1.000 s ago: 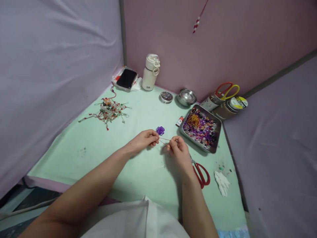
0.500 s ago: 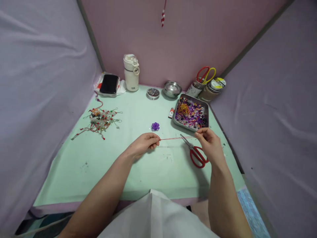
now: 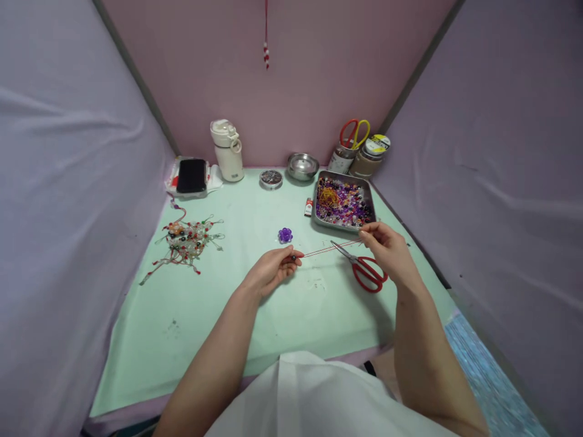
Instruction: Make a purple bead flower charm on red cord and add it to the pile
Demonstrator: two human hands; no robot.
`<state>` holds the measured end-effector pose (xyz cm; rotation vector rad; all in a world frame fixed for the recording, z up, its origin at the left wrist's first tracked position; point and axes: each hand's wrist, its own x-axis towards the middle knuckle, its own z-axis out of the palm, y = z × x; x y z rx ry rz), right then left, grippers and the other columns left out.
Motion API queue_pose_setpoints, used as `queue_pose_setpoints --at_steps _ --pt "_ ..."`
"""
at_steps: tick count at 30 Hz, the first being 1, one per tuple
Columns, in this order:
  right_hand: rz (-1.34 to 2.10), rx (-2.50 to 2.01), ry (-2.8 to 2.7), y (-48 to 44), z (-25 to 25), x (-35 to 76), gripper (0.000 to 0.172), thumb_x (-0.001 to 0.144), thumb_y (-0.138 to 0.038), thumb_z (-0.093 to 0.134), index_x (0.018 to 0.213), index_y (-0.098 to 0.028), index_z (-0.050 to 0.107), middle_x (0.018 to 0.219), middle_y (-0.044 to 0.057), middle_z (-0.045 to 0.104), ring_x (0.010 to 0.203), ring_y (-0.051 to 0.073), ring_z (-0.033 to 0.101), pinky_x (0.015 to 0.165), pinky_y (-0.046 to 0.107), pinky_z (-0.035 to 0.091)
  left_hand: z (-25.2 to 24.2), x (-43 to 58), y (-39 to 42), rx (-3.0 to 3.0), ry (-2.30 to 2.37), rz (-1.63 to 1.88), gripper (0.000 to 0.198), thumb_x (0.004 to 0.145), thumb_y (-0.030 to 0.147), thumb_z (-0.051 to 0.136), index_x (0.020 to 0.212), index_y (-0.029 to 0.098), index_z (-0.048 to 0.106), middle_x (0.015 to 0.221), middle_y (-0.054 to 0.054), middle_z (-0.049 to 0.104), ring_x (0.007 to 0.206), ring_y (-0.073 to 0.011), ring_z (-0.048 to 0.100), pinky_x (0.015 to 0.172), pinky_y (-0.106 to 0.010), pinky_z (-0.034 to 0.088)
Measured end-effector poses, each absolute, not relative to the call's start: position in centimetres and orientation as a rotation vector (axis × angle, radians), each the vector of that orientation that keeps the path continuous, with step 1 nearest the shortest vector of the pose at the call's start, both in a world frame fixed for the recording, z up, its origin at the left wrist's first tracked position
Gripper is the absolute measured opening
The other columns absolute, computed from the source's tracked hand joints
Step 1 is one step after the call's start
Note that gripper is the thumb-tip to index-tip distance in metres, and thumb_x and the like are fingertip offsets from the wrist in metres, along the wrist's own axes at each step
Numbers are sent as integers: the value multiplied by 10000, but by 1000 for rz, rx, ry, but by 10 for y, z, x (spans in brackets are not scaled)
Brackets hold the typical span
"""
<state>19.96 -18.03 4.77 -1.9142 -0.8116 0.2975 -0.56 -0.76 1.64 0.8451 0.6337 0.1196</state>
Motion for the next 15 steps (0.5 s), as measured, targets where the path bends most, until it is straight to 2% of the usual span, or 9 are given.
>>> queue_pose_setpoints --at_steps 5,8,12,15 --pt "401 -1963 -931 -190 50 206 292 763 -443 670 936 -215 618 724 2 581 635 148 510 587 279 416 20 -7 -6 844 635 160 155 832 201 652 911 79 704 813 -76 662 660 -64 575 636 -170 462" --pt "384 -2003 -977 -190 54 205 292 774 -445 652 946 -210 628 724 8 590 641 155 519 597 286 424 16 -6 -5 846 616 220 174 789 131 683 959 94 699 840 -58 662 679 -54 580 665 -161 470" --pt "377 -2043 -1024 -187 58 201 274 795 -439 619 939 -207 638 755 25 632 660 169 548 608 295 431 9 -3 -3 820 613 326 169 806 213 688 932 102 706 805 -46 650 669 -50 566 669 -162 469" --pt "348 -2081 -1090 -184 59 200 244 808 -437 595 864 -207 657 772 43 673 671 183 566 622 304 433 6 -1 -3 815 612 383 219 824 298 673 924 107 712 789 -54 655 675 -65 573 651 -171 468"
